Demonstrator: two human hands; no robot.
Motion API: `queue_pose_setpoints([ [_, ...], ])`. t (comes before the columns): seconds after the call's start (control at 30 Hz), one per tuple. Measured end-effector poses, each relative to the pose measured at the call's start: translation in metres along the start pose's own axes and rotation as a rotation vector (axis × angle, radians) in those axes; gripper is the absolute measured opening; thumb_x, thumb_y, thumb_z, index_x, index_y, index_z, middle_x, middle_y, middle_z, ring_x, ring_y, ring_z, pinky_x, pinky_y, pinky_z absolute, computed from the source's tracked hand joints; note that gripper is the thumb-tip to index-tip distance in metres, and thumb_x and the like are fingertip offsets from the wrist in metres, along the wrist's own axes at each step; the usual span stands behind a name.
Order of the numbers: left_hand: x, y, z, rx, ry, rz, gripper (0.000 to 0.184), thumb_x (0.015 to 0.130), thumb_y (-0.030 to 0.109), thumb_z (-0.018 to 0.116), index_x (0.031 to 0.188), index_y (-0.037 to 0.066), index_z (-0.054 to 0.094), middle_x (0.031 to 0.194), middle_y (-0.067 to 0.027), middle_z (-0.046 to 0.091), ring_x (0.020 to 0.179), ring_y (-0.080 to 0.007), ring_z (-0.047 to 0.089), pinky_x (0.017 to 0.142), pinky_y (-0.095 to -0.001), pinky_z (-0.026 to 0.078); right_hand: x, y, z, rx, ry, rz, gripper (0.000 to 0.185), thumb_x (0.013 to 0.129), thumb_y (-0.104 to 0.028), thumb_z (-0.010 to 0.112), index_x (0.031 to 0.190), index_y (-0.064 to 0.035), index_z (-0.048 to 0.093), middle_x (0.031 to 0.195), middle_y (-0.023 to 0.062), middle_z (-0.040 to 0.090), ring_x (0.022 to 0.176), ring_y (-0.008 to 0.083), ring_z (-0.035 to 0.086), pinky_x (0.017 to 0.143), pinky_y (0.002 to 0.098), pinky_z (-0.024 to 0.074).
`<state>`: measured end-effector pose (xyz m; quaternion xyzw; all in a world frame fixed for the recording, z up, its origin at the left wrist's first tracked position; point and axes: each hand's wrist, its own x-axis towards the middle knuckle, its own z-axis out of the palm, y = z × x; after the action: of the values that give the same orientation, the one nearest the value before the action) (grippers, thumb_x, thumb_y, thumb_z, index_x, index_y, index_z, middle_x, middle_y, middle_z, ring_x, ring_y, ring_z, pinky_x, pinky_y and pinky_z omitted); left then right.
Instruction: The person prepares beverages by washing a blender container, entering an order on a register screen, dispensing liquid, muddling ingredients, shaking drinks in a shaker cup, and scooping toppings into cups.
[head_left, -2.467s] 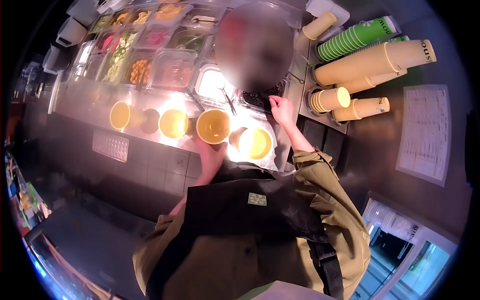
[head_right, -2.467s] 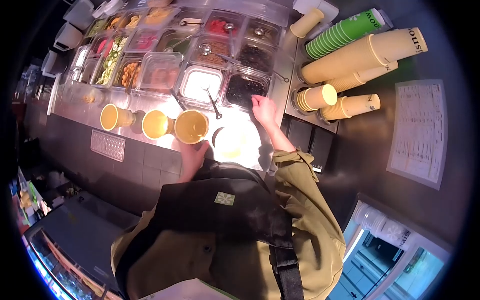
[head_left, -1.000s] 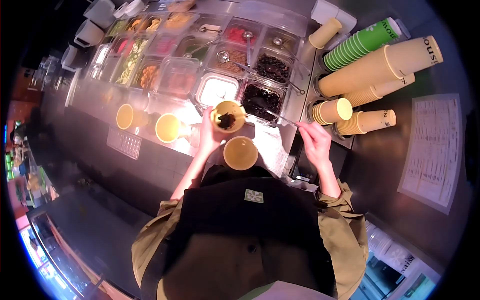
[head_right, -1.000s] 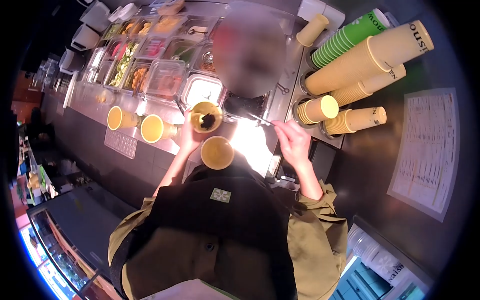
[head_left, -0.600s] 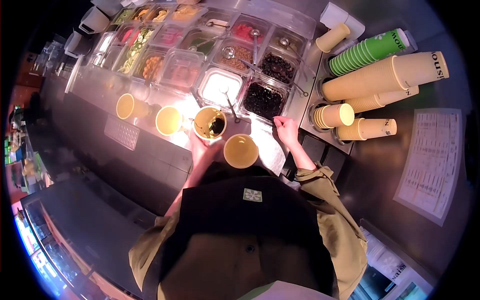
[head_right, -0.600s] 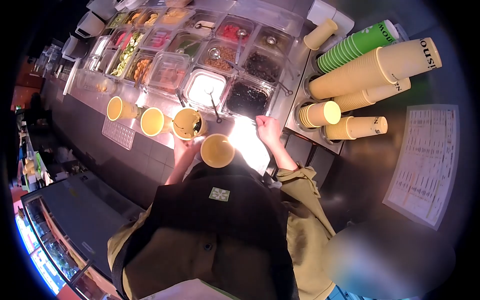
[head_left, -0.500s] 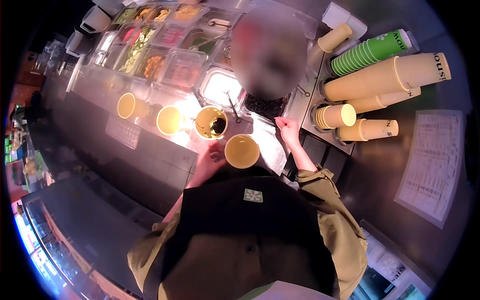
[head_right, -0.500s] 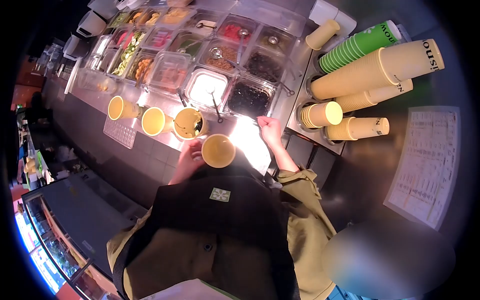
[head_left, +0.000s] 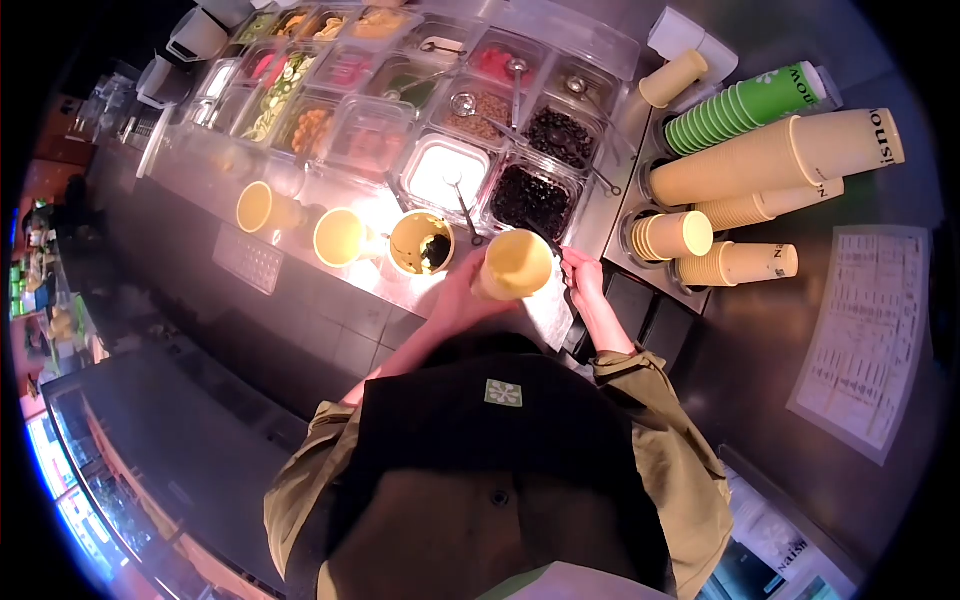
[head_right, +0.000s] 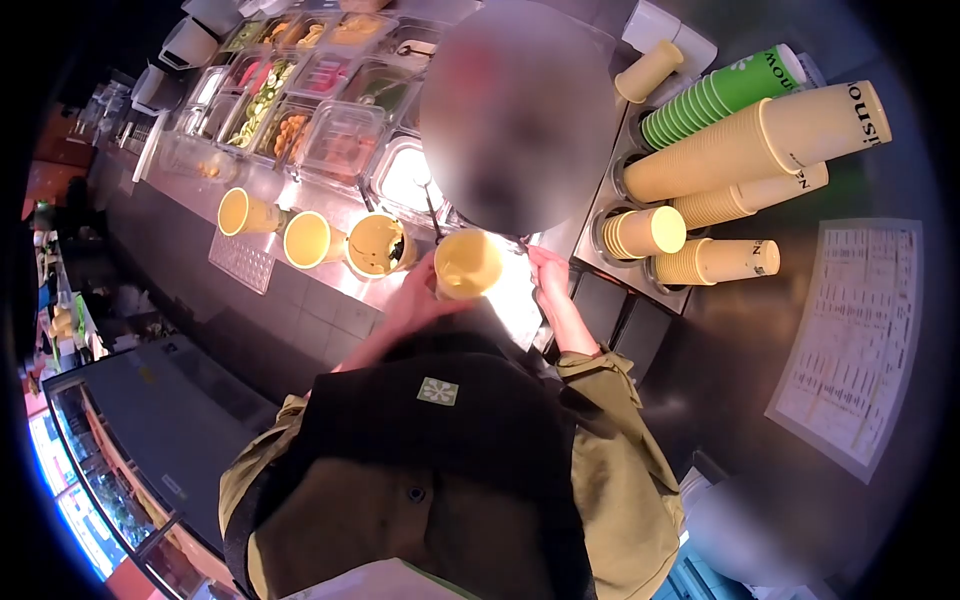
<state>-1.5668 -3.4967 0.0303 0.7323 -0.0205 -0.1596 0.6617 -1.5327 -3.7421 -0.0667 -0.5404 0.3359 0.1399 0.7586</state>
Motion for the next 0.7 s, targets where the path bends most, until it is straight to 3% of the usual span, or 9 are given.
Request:
queue_pose_setpoints([
  [0.23, 0.002, -0.021, -0.002, 0.227, 0.125, 0.053, 0.083, 0.056, 0.024, 0.087, 0.127, 0.003, 0.048, 0.113, -0.0144, 0.061, 0.104, -0.0252, 0.060, 0.091, -0.0363, 0.047, 0.004, -0.009, 0.017, 0.018, 0.008, -0.047, 0.019, 0.090, -0.009, 0.054, 0.104, 0.0015, 0.062, 0.058, -0.0041, 0.048, 0.045, 0.0045, 0.036, 0.040, 0.0191, 0.0253],
  [0.33, 0.000, -0.003, -0.002, 0.152, 0.131, -0.026, 0.084, 0.056, 0.028, 0.087, 0.126, 0.003, 0.049, 0.113, -0.0149, 0.061, 0.103, -0.0265, 0.060, 0.091, -0.0366, 0.047, 0.007, -0.011, -0.001, 0.069, -0.046, -0.043, 0.019, 0.088, -0.006, 0.057, 0.103, 0.0043, 0.063, 0.063, -0.0011, 0.052, 0.048, 0.0055, 0.040, 0.041, 0.0201, 0.0265],
  [0.4, 0.005, 0.004, 0.000, 0.245, 0.150, -0.104, 0.082, 0.057, 0.031, 0.086, 0.124, 0.003, 0.049, 0.112, -0.0151, 0.061, 0.103, -0.0273, 0.060, 0.090, -0.0366, 0.047, -0.001, -0.025, -0.011, 0.117, -0.134, -0.056, 0.019, 0.089, -0.006, 0.056, 0.104, 0.0035, 0.063, 0.063, -0.0016, 0.053, 0.049, 0.0049, 0.042, 0.041, 0.0188, 0.0268],
  [0.5, 0.020, 0.007, 0.008, 0.328, 0.161, -0.196, 0.080, 0.057, 0.034, 0.085, 0.122, 0.003, 0.050, 0.109, -0.0151, 0.061, 0.101, -0.0284, 0.060, 0.088, -0.0369, 0.048, -0.027, -0.055, -0.023, 0.096, -0.096, -0.175, 0.019, 0.088, -0.007, 0.059, 0.103, 0.0028, 0.064, 0.065, -0.0032, 0.056, 0.051, 0.0035, 0.044, 0.042, 0.0177, 0.0272],
  [0.63, 0.038, 0.012, 0.014, 0.449, 0.153, -0.143, 0.081, 0.057, 0.035, 0.086, 0.119, 0.003, 0.046, 0.104, -0.0167, 0.061, 0.098, -0.0312, 0.061, 0.085, -0.0389, 0.049, -0.077, -0.098, -0.030, -0.374, -0.068, -0.560, 0.016, 0.087, -0.008, 0.063, 0.099, -0.0001, 0.070, 0.069, -0.0065, 0.053, 0.059, 0.0049, 0.045, 0.051, 0.0204, 0.0314],
  [0.7, 0.049, 0.002, 0.018, 0.465, 0.118, -0.110, 0.084, 0.054, 0.033, 0.087, 0.119, 0.003, 0.044, 0.104, -0.0177, 0.060, 0.099, -0.0319, 0.060, 0.085, -0.0394, 0.048, -0.109, -0.125, -0.023, -0.847, -0.195, -0.901, 0.016, 0.084, -0.008, 0.065, 0.099, -0.0039, 0.070, 0.069, -0.0012, 0.053, 0.059, 0.0104, 0.049, 0.053, 0.0242, 0.0380],
])
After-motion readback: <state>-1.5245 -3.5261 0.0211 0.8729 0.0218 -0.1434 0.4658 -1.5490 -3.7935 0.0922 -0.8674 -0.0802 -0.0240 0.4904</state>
